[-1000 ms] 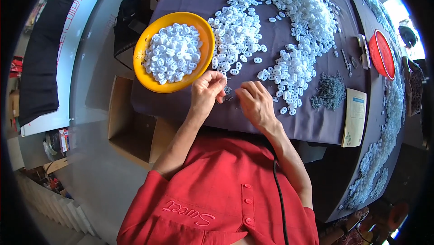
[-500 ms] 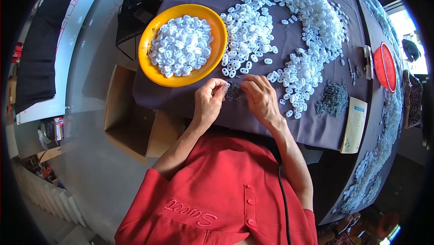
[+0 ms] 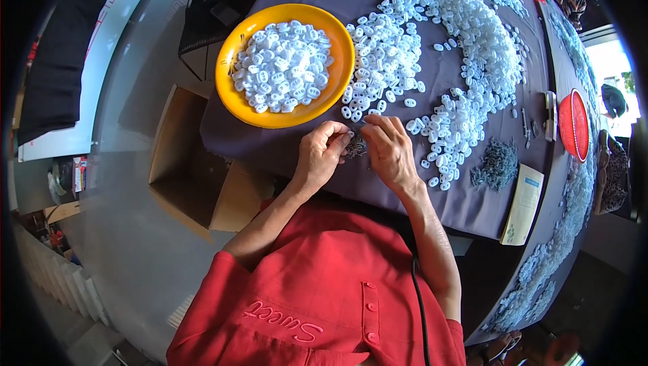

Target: The person assembles small plastic components by hand, inserting dark components into white plastic frames.

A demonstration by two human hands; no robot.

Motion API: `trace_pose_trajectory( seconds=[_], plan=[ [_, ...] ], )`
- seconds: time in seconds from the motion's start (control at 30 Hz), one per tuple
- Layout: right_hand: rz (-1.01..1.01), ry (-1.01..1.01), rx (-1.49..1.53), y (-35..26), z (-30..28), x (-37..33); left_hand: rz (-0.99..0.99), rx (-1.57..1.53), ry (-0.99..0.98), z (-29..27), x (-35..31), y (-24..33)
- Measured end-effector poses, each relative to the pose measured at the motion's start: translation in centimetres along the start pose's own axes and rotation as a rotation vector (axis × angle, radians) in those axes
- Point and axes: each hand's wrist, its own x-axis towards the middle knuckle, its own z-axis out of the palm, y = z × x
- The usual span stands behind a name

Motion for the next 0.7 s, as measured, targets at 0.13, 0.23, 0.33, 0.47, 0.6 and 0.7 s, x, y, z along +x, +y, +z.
trace_pose_trajectory(
  seconds=[0.13, 0.23, 0.33, 0.47, 0.6, 0.7],
  plan=[
    [-0.047, -0.065, -0.03, -0.2, -0.1, 0.4, 0.036, -0.052, 0.009, 0.2, -0.1, 0.3],
    [-0.041, -0.004, -0.025, -0.7, -1.1, 1.3, 0.049, -0.099, 0.017, 0.1, -0.3, 0.3],
    [-0.053, 0.095, -0.011, -1.5, -2.4, 3.4, 0.072, -0.137, 0.039, 0.1, -0.5, 0.0],
    [-0.113, 0.163, 0.101, -2.3, -2.2, 7.0, 0.129, -0.128, 0.055, 0.1, -0.5, -0.3],
    [0.061, 0.074, 0.179, -3.1, -1.4, 6.4, 0.113, -0.283, 0.098, -0.8, -0.3, 0.0],
    [0.133, -0.002, 0.223, -3.5, -1.6, 3.4, -0.049, -0.411, -0.002, -1.1, -0.7, 0.2]
  ],
)
